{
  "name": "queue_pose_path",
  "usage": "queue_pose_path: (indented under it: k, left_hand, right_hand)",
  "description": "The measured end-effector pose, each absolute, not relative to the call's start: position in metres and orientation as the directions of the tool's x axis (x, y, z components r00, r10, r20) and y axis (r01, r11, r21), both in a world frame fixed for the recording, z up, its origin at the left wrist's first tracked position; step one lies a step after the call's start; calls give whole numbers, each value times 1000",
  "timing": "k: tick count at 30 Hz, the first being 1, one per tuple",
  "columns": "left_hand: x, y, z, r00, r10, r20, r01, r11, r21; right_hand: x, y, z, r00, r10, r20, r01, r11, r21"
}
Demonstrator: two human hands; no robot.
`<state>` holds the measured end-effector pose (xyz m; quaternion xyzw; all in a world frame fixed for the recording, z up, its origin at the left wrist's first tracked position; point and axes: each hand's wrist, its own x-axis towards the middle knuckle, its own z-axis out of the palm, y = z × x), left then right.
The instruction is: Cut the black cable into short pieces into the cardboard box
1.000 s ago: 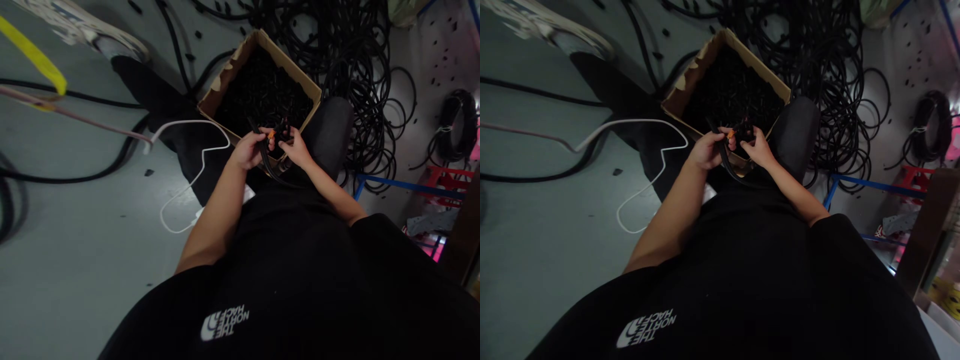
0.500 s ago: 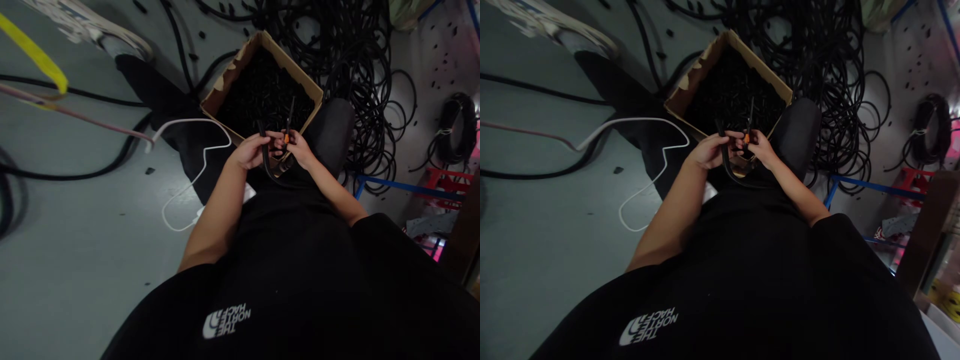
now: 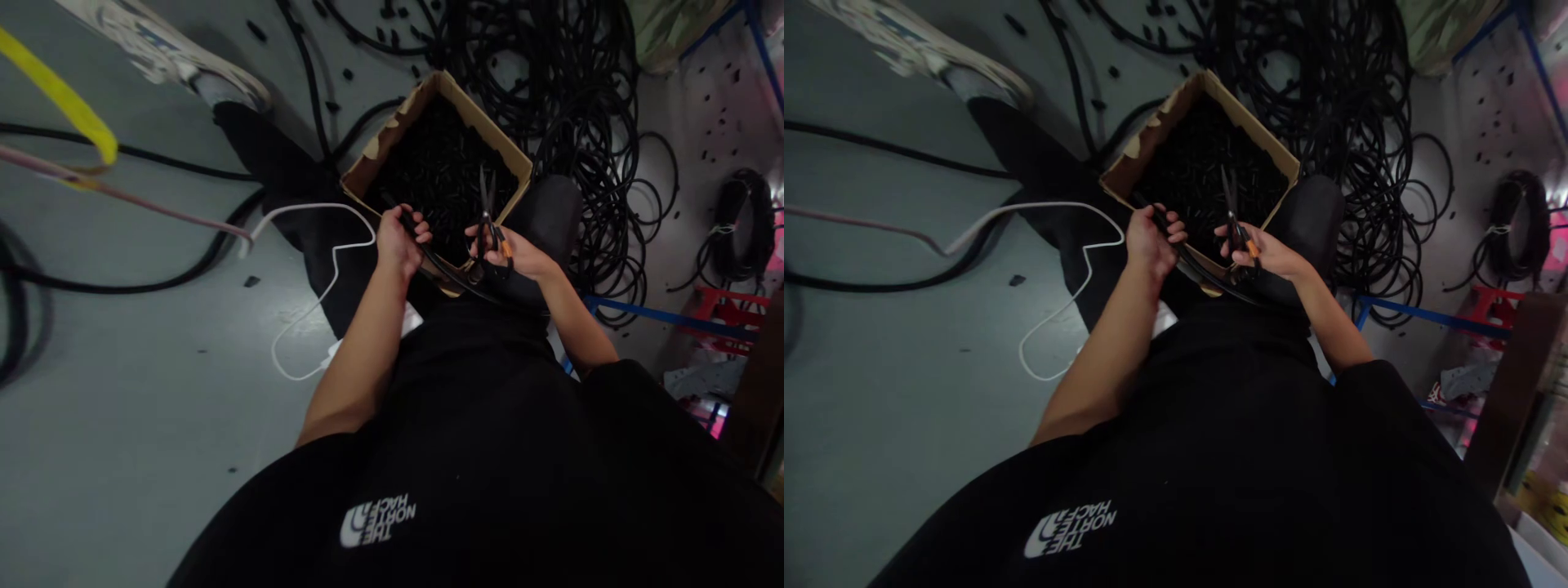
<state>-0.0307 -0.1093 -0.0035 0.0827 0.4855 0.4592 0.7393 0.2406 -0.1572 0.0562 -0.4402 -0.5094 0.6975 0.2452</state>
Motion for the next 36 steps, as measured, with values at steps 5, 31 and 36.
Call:
queue_pose_path:
  k: [5, 31, 36]
  left_hand:
    - [-33, -114, -2, 174, 780, -601, -598, 569, 565]
    - [-29, -124, -21, 78, 835, -544, -329, 537, 777]
    - [-27, -127, -32, 141, 829, -541, -262, 558, 787]
  right_hand:
    - [239, -155, 54, -462, 744, -483, 215, -435, -875]
    - [218, -122, 11, -424, 657, -623, 636, -274, -721]
    - [220, -124, 11, -406, 654, -638, 561, -373, -739]
